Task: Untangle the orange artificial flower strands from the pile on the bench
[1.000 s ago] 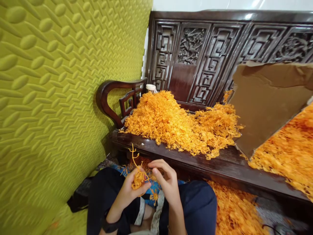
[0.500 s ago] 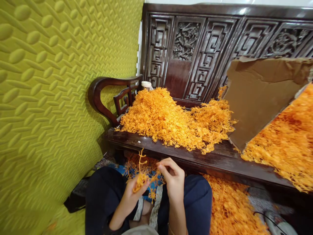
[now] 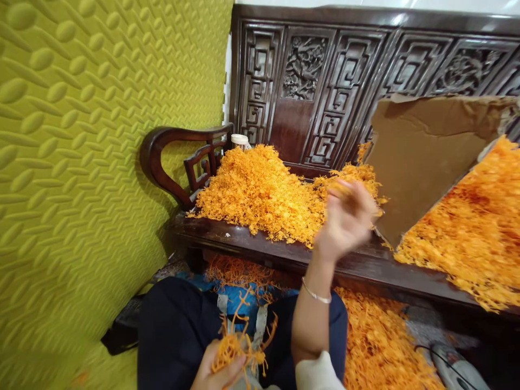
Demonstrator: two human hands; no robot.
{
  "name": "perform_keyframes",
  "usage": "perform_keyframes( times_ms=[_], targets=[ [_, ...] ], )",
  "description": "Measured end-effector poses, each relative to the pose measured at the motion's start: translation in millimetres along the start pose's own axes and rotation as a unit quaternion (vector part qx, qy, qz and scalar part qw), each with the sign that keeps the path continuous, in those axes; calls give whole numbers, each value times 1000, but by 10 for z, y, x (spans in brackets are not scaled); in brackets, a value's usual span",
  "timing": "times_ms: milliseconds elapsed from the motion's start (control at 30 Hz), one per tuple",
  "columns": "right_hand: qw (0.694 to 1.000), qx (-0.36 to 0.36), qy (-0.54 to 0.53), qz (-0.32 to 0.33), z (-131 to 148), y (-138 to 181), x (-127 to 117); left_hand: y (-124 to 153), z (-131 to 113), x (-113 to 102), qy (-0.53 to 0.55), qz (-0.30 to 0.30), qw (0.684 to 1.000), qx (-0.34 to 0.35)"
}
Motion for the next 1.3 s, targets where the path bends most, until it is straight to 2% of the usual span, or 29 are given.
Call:
perform_keyframes(
  times_ms=[67,133,200,267,400,533,600,700,800,867,967,1067,1200,1300],
  targets=[
    [985,9,90,147,-179,-41,440,-6,-47,-34,14,-53,998,20],
    [956,51,110,267,-367,99,772,-16,-131,-79,-3,-111,992,56],
    [941,96,79,313,-453,339,908,-38,-220,-129,-28,-157,984,80],
    [936,134,32,323,-426,624,932,-102,-308,-159,-32,-159,983,88],
    [922,218,-110,299,-234,1232,926,-277,-547,-174,-40,-105,989,99],
    [915,293,-197,195,-103,1702,873,-359,-738,-252,-50,-150,980,119],
    [917,295,-199,181,-34,1795,842,-374,-776,-284,-56,-173,975,124],
    [907,285,-182,251,74,1787,841,-381,-806,-313,-68,-177,973,134],
    [881,307,-124,339,96,1759,841,-372,-807,-358,-71,-170,974,132],
    [867,331,-98,358,57,1766,819,-355,-799,-394,-82,-174,973,131],
    [890,340,-101,287,11,1752,722,-348,-725,-375,-110,-140,977,122],
    [928,299,-91,203,95,1723,624,-316,-550,-302,-121,-113,982,91],
    [963,226,-35,145,364,1692,553,-161,-346,-249,-87,-174,977,81],
    [969,195,-45,145,531,1664,548,-22,-272,-210,-52,-197,975,87]
  ],
)
Point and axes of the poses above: each hand's wrist, its own y-axis away from the middle knuckle, its own x-axis out of the palm, z = x × y, the point moved 6 cm from there along -y, towards the middle knuckle, and after that the axes turned 15 degrees about z, right-handed, at the moved point
